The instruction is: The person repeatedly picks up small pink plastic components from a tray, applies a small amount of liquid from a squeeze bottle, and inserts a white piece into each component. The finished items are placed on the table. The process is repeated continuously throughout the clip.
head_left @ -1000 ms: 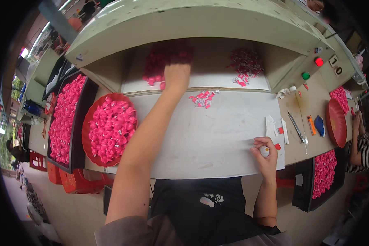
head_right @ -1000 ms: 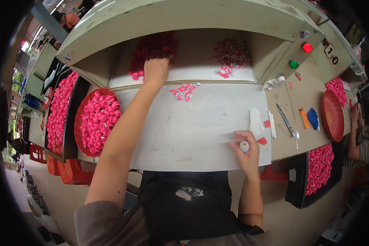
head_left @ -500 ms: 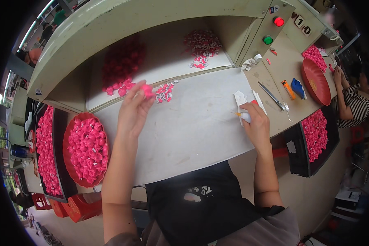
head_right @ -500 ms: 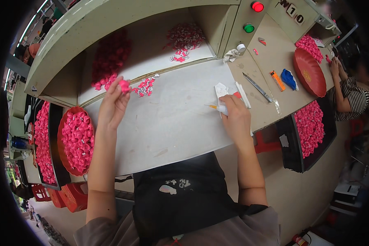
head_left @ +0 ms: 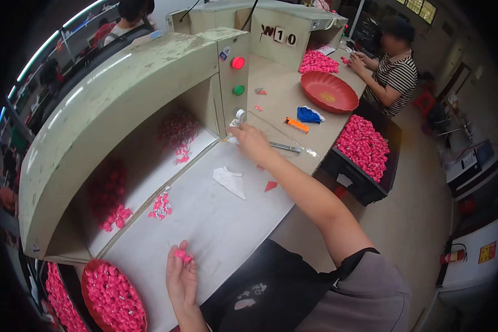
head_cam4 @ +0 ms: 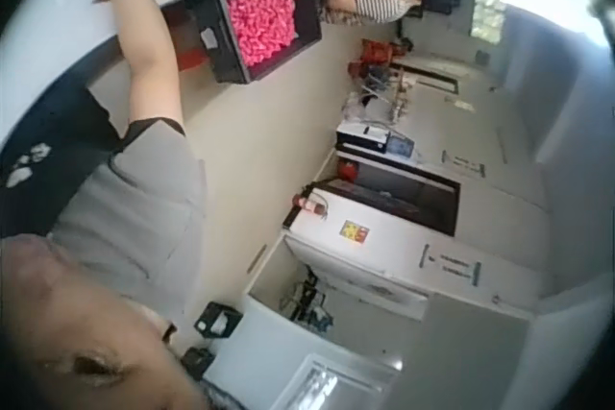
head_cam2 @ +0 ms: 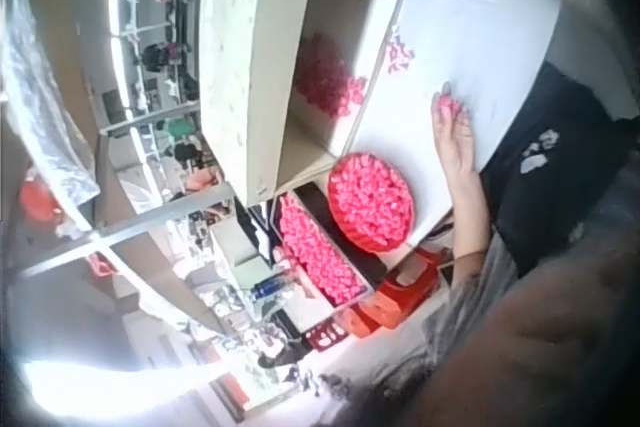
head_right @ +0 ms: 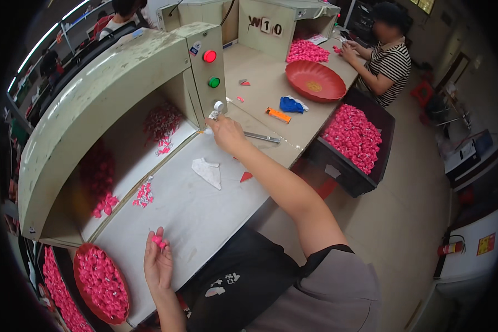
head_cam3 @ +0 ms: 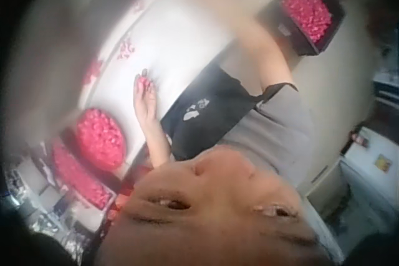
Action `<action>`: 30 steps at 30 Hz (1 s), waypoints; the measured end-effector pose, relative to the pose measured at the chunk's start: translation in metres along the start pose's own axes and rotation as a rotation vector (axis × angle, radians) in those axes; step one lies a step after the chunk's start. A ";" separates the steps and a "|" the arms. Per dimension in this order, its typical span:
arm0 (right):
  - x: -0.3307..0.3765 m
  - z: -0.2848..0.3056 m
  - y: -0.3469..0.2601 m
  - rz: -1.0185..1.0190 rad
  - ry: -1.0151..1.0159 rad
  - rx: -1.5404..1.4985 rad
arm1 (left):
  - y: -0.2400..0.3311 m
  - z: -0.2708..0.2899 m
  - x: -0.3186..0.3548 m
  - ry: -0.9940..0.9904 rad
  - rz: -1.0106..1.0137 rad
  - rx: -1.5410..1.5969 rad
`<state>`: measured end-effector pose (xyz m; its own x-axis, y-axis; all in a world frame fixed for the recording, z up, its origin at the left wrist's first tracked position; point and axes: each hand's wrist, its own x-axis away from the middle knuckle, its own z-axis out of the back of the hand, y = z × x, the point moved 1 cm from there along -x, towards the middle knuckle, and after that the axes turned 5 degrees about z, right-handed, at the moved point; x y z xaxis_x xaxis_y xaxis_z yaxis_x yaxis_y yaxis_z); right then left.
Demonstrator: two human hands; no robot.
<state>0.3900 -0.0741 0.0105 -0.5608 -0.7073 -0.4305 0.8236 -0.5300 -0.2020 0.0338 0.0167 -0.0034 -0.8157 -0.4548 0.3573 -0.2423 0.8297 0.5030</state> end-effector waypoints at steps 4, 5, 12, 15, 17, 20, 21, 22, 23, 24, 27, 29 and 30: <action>0.001 -0.007 0.026 0.038 0.023 0.175 | -0.008 -0.003 0.004 0.047 -0.010 0.018; 0.002 -0.004 0.028 0.079 0.048 0.166 | -0.007 -0.008 0.007 0.030 -0.007 -0.002; 0.029 0.040 -0.008 0.297 -0.060 -0.015 | -0.001 -0.014 0.015 -0.054 -0.010 -0.020; 0.048 0.050 -0.051 0.200 -0.103 -0.498 | -0.001 0.005 0.020 -0.006 -0.123 -0.128; 0.072 0.053 -0.061 0.162 -0.235 -0.630 | -0.003 -0.008 0.019 0.018 -0.137 -0.244; 0.107 0.059 -0.101 0.102 -0.159 -1.020 | -0.006 -0.016 0.019 0.000 -0.139 -0.372; 0.111 0.067 -0.117 0.109 -0.166 -1.049 | -0.005 -0.017 0.024 0.013 -0.165 -0.394; 0.116 0.073 -0.128 0.112 -0.159 -1.062 | -0.005 -0.018 0.026 0.005 -0.186 -0.418; 0.122 0.075 -0.140 0.016 -0.161 -1.192 | -0.004 -0.018 0.029 -0.003 -0.200 -0.444; 0.129 0.079 -0.148 -0.091 -0.154 -1.300 | -0.004 -0.018 0.030 0.007 -0.205 -0.461; 0.135 0.069 -0.150 -0.088 -0.022 -1.525 | -0.007 -0.018 0.031 0.017 -0.231 -0.523; 0.136 0.068 -0.154 -0.096 0.102 -1.624 | -0.011 -0.017 0.030 0.000 -0.280 -0.569; 0.135 0.066 -0.153 -0.009 0.140 -1.561 | -0.012 -0.017 0.028 0.000 -0.296 -0.588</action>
<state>0.1826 -0.1197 0.0417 -0.6269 -0.6122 -0.4818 0.1413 0.5188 -0.8431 0.0228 -0.0116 0.0138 -0.7586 -0.6368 0.1382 -0.1291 0.3547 0.9260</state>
